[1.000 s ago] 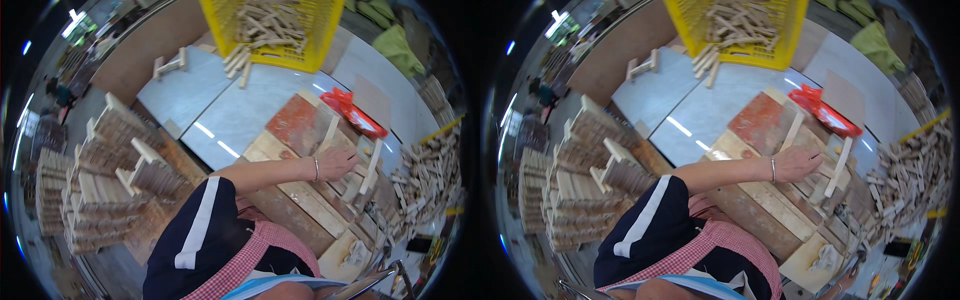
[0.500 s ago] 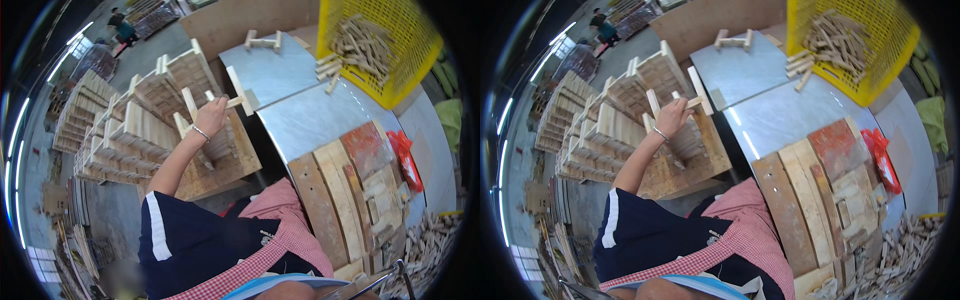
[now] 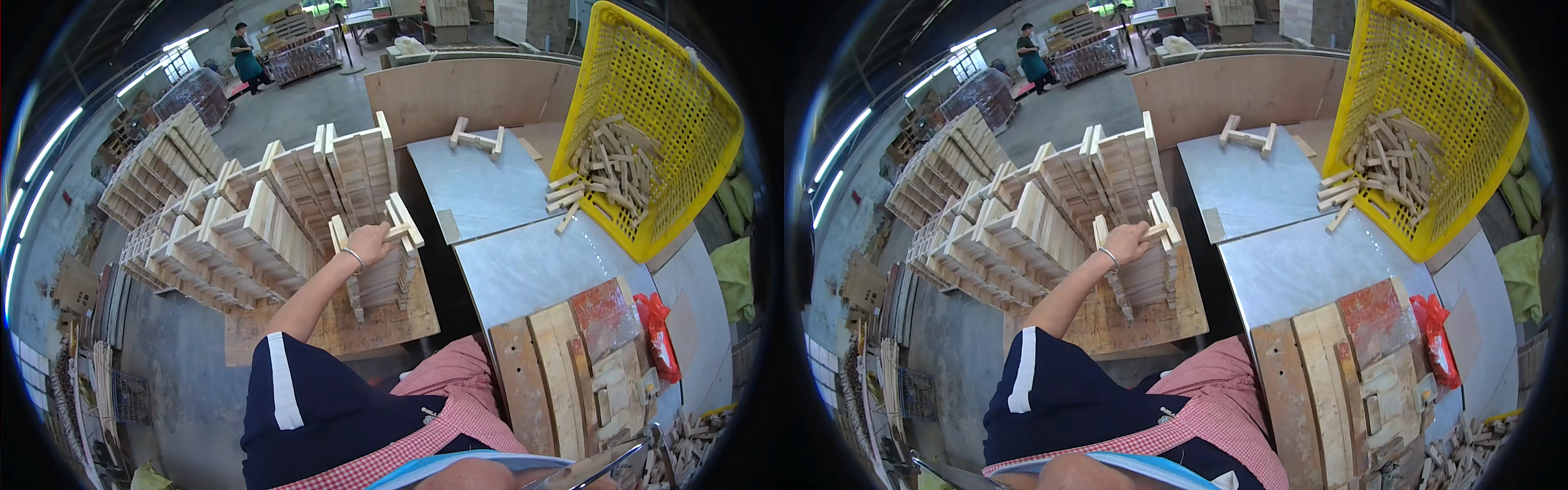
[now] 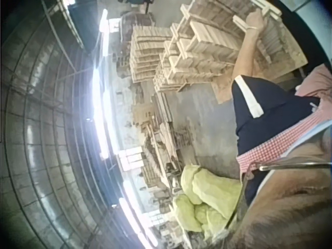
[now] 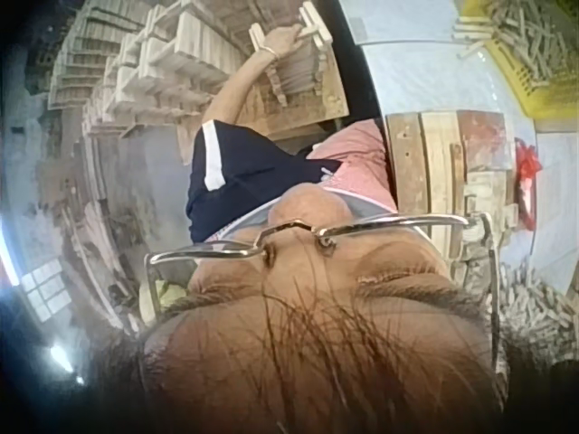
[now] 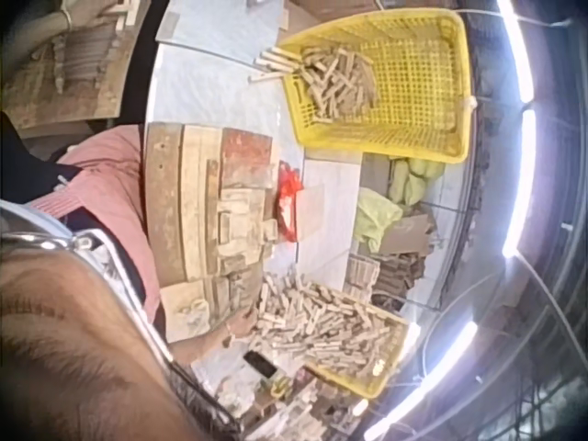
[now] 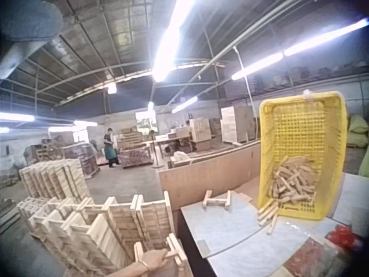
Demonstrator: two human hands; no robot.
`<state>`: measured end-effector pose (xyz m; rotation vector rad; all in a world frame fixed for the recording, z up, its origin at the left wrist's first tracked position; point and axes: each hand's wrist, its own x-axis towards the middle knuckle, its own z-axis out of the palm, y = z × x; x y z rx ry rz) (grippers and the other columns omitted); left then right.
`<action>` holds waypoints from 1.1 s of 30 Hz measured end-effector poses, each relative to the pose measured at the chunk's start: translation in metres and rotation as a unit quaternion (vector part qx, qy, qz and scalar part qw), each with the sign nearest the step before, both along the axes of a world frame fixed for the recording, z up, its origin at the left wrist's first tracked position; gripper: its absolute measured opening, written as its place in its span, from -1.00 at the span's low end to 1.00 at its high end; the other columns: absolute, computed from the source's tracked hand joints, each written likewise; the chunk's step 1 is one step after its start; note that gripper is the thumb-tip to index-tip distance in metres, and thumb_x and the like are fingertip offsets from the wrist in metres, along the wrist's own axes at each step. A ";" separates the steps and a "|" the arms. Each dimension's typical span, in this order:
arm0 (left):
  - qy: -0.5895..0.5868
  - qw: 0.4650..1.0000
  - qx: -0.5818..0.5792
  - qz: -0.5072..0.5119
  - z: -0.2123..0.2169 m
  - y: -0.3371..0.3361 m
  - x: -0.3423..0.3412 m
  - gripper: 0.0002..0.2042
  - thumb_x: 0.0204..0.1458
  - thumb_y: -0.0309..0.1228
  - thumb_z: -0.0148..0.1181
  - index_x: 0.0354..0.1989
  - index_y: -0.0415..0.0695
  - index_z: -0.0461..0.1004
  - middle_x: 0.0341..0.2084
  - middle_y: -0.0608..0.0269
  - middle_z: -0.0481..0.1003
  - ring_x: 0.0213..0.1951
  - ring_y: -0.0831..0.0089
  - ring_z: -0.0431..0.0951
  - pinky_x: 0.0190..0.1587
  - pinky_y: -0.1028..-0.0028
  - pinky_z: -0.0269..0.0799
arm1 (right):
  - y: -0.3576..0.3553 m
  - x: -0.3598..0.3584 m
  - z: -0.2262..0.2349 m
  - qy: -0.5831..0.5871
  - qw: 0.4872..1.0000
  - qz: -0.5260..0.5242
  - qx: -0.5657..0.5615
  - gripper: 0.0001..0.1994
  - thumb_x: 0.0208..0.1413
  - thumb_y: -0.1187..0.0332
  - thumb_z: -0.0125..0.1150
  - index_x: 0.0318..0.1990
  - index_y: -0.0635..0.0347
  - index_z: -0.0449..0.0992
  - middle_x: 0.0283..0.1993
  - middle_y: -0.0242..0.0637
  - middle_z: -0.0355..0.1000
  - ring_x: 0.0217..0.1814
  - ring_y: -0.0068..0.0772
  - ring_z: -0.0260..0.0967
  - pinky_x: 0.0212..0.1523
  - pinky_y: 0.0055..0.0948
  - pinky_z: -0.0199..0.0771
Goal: The person dumps wooden pieces from a basket onto the workbench, applies glue to them with a brush, wipes them with a cloth, and fits the wooden pieces together using a hammer to assemble wooden frames before stacking them.
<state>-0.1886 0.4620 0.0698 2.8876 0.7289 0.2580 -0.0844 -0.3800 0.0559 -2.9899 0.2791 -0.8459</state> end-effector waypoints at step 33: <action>-0.112 0.918 -0.306 -0.225 0.062 -0.088 0.296 -0.58 0.11 -0.14 0.09 -0.04 -0.26 0.43 -0.15 0.00 0.53 -0.07 0.21 0.53 -0.02 0.33 0.43 | 0.328 0.229 0.116 0.089 0.883 0.418 0.196 -0.79 0.09 0.34 0.13 -0.16 0.19 0.53 -0.23 -0.15 0.45 -0.22 -0.22 0.44 -0.20 -0.39 0.43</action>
